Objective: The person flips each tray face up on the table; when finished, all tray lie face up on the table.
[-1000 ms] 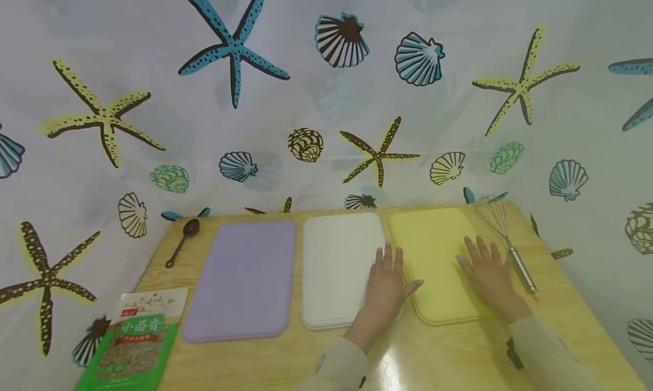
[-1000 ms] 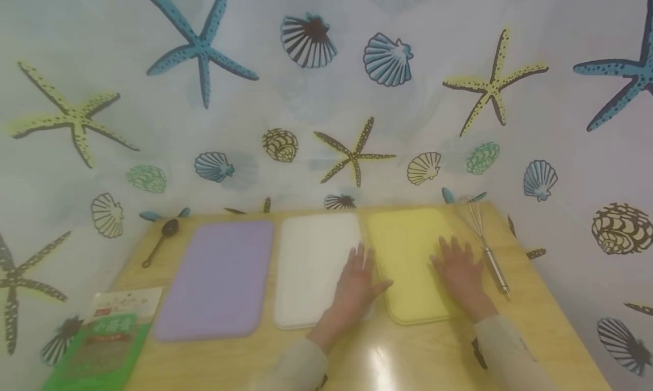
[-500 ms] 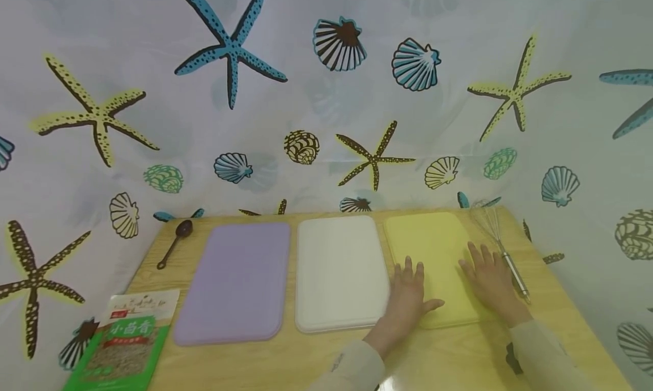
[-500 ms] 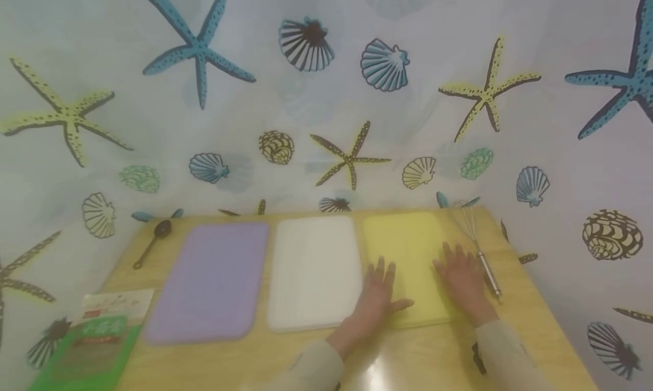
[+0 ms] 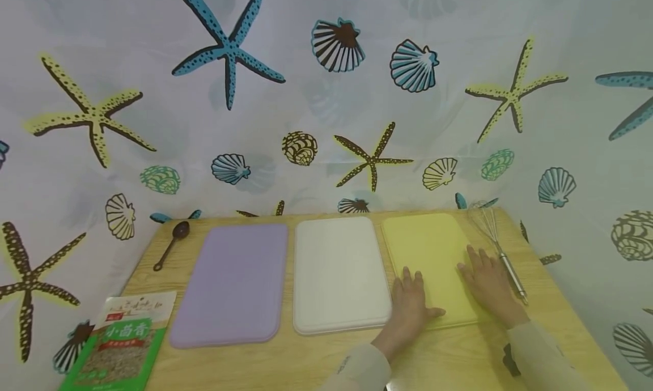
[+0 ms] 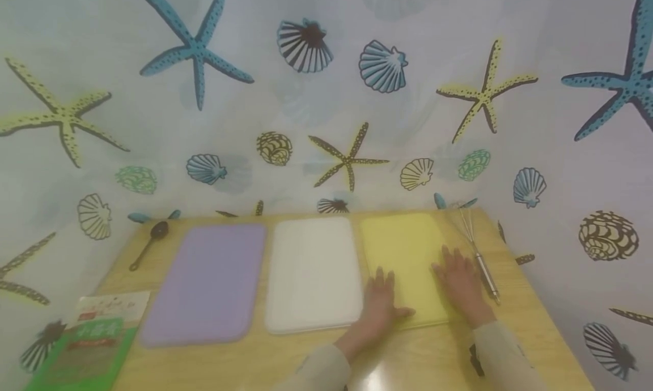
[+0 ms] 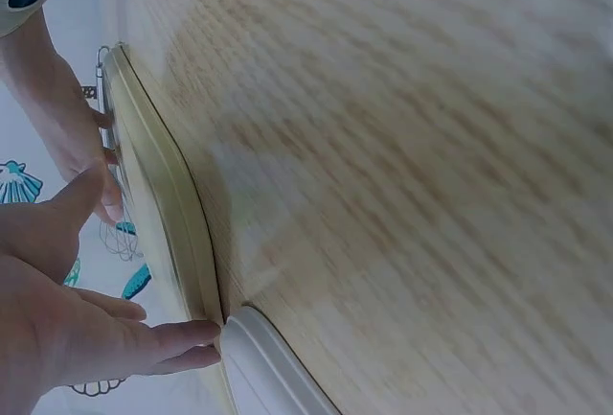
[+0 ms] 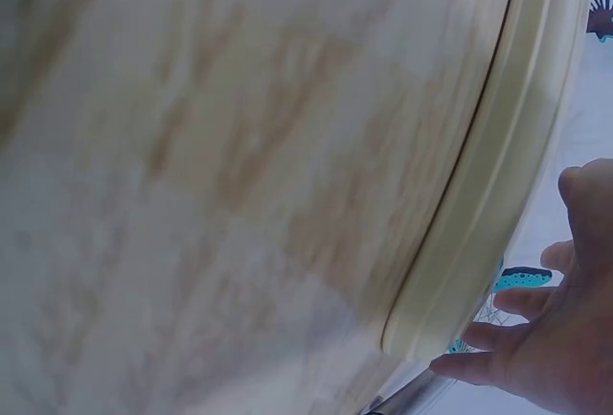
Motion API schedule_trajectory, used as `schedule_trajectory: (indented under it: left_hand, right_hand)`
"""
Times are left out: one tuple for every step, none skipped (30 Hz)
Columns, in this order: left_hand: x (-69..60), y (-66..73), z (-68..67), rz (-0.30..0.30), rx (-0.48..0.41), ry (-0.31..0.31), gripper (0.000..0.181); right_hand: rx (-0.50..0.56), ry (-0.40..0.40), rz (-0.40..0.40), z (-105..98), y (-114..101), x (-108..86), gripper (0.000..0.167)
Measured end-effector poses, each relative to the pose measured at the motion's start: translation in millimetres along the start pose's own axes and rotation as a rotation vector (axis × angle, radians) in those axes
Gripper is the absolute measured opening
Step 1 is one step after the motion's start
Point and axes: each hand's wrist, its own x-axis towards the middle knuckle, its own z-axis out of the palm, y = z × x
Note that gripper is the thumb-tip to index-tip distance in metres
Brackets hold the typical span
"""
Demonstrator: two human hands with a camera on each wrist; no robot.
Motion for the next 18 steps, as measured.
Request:
schedule_trajectory:
  left_hand:
    - [-0.6,0.4,0.5,-0.009,-0.014,-0.001,0.09]
    - [-1.0,0.8,0.7,-0.018,-0.033,-0.002,0.09]
    - [-1.5,1.2,0.9,-0.027,-0.048,-0.004,0.088]
    - [-1.9,1.7,0.9,-0.039,-0.068,-0.007,0.088]
    - [-2.3,2.2,0.9,-0.048,-0.081,-0.006,0.087]
    - [-2.8,2.6,0.7,-0.055,-0.1,-0.006,0.086]
    - [-3.2,3.0,0.4,-0.058,-0.112,-0.006,0.085]
    - [-3.5,3.6,0.2,-0.06,-0.116,-0.004,0.085]
    - [-3.8,4.1,0.3,-0.062,-0.111,-0.003,0.085]
    - [-4.0,4.5,0.3,-0.06,-0.102,-0.002,0.085]
    - [-4.4,4.9,0.2,-0.061,-0.092,-0.003,0.085]
    - [-4.9,5.4,0.0,-0.065,-0.09,-0.005,0.085]
    - [-5.2,5.8,0.1,-0.069,-0.082,-0.007,0.085]
    - [-5.5,6.3,0.0,-0.073,-0.079,-0.011,0.085]
    - [-5.5,6.5,0.0,-0.073,-0.074,-0.013,0.085]
    - [-5.9,6.7,-0.2,-0.072,-0.074,-0.015,0.085]
    - [-6.2,6.7,-0.2,-0.075,-0.081,-0.019,0.084]
    - [-6.2,6.6,0.1,-0.073,-0.088,-0.02,0.084]
  right_hand:
    - [0.0,0.0,-0.003,0.3,-0.4,-0.3,0.058]
    - [0.003,-0.001,-0.006,1.2,-0.2,-0.3,0.058]
    - [0.007,-0.003,-0.009,2.2,0.3,-0.2,0.058]
    - [0.01,-0.004,-0.011,3.3,0.8,0.0,0.058]
    - [0.014,-0.004,-0.013,4.5,1.4,0.3,0.058]
    - [0.018,-0.002,-0.016,5.6,2.2,0.6,0.058]
    - [0.027,-0.002,-0.019,6.5,2.9,0.8,0.058]
    - [0.037,-0.003,-0.02,7.3,3.6,1.1,0.059]
    - [0.047,-0.003,-0.018,7.8,4.2,1.4,0.059]
    - [0.056,-0.003,-0.018,8.3,4.8,1.5,0.06]
    - [0.065,-0.003,-0.018,8.6,5.2,1.5,0.06]
    - [0.072,-0.003,-0.018,8.9,5.7,1.5,0.06]
    - [0.078,-0.005,-0.016,9.4,6.1,1.6,0.06]
    - [0.076,-0.004,-0.014,9.8,6.4,1.7,0.06]
    - [0.075,-0.003,-0.014,10.2,6.7,1.9,0.06]
    - [0.067,0.0,-0.016,10.6,7.1,2.4,0.06]
    - [0.06,0.002,-0.016,10.9,7.5,3.0,0.06]
    - [0.056,0.001,-0.013,11.1,8.0,3.6,0.06]
